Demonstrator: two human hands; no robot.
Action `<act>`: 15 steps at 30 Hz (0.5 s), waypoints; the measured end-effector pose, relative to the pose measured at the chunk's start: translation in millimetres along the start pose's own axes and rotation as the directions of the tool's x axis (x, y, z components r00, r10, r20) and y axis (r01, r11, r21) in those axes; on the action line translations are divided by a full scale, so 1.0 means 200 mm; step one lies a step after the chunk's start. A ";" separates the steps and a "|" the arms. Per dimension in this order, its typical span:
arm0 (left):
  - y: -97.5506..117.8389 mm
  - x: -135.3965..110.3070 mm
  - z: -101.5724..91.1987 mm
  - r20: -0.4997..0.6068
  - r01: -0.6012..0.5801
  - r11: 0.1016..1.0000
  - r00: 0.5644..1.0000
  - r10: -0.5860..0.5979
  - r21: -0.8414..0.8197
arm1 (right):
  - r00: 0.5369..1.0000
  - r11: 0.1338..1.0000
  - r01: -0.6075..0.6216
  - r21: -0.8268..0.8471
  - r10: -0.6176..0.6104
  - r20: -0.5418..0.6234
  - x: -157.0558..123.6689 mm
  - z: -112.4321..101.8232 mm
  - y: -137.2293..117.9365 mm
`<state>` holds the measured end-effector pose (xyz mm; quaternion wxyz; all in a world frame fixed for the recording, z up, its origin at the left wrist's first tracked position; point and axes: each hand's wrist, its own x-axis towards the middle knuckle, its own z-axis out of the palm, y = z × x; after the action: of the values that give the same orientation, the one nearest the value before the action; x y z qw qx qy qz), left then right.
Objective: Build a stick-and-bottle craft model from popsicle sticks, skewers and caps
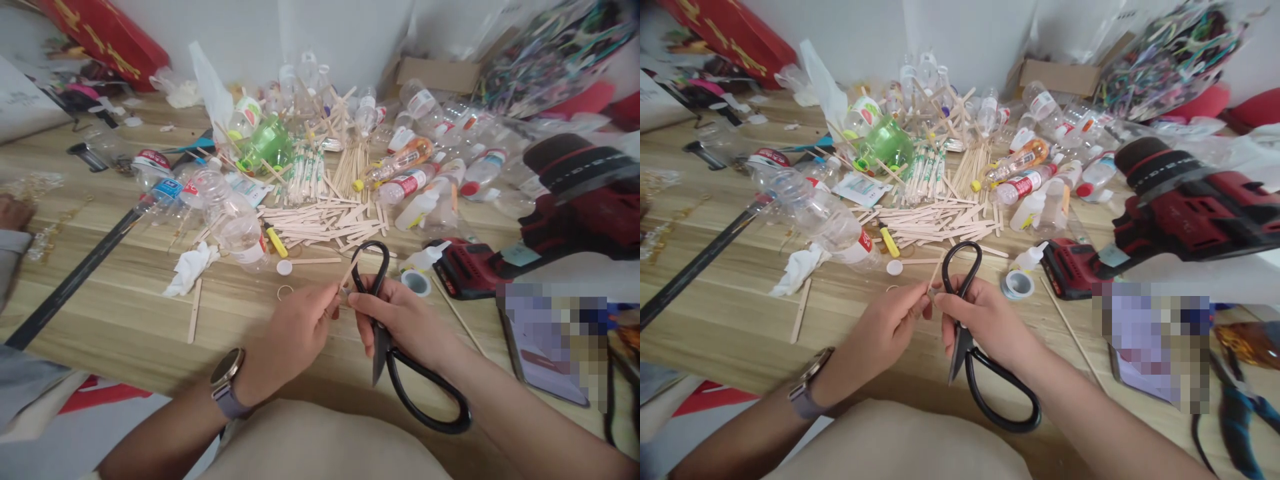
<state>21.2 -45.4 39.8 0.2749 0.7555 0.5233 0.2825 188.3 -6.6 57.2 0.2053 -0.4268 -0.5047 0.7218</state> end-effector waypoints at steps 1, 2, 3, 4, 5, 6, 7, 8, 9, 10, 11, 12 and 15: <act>0.01 0.00 0.00 0.000 0.018 1.000 1.000 -0.018 -0.019 | 1.000 0.999 0.022 -0.033 -0.022 -0.003 0.00 0.00 0.00; 0.01 0.00 0.00 0.005 0.036 0.999 0.999 -0.036 -0.041 | 0.999 0.997 0.043 -0.069 -0.043 -0.009 0.00 0.01 0.00; 0.01 0.00 -0.01 0.011 0.052 0.997 0.999 -0.052 -0.063 | 0.998 0.992 0.062 -0.106 -0.064 -0.018 0.00 0.01 -0.01; 0.02 0.00 -0.01 0.018 0.069 0.994 0.998 -0.067 -0.080 | 0.996 0.987 0.080 -0.139 -0.085 -0.027 0.00 0.01 -0.01; 0.02 0.00 -0.01 0.025 0.084 0.992 0.996 -0.082 -0.092 | 0.994 0.981 0.097 -0.171 -0.104 -0.037 0.00 0.02 -0.01; 0.02 0.00 -0.02 0.030 0.097 0.990 0.995 -0.094 -0.103 | 0.991 0.973 0.113 -0.202 -0.125 -0.046 0.00 0.02 -0.02; 0.02 0.00 -0.02 0.037 0.108 0.988 0.994 -0.105 -0.112 | 0.988 0.964 0.127 -0.234 -0.144 -0.055 0.00 0.02 -0.02; 0.02 0.00 -0.03 0.045 0.119 0.986 0.992 -0.115 -0.118 | 0.985 0.954 0.136 -0.267 -0.159 -0.067 -0.01 0.02 -0.01; 0.02 0.00 -0.03 0.056 0.132 0.984 0.991 -0.125 -0.123 | 0.982 0.942 0.139 -0.306 -0.172 -0.083 -0.01 0.03 -0.01; 0.03 0.00 -0.04 0.071 0.146 0.981 0.988 -0.137 -0.127 | 0.978 0.924 0.139 -0.355 -0.185 -0.099 -0.01 0.02 0.00; 0.03 0.00 -0.05 0.089 0.161 0.978 0.985 -0.150 -0.129 | 0.971 0.896 0.142 -0.420 -0.208 -0.115 -0.01 0.02 0.02; 0.03 0.00 -0.05 0.111 0.179 0.975 0.980 -0.165 -0.131 | 0.960 0.848 0.158 -0.506 -0.252 -0.122 -0.01 0.02 0.03; 0.03 0.01 -0.08 0.201 0.231 0.960 0.959 -0.199 -0.155 | 0.825 0.412 0.281 -0.867 -0.565 -0.001 -0.01 -0.01 0.07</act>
<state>13.3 -42.9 55.0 0.4171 0.6892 0.5479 0.2254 192.8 -12.6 45.4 0.2254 -0.4290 -0.8412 0.2397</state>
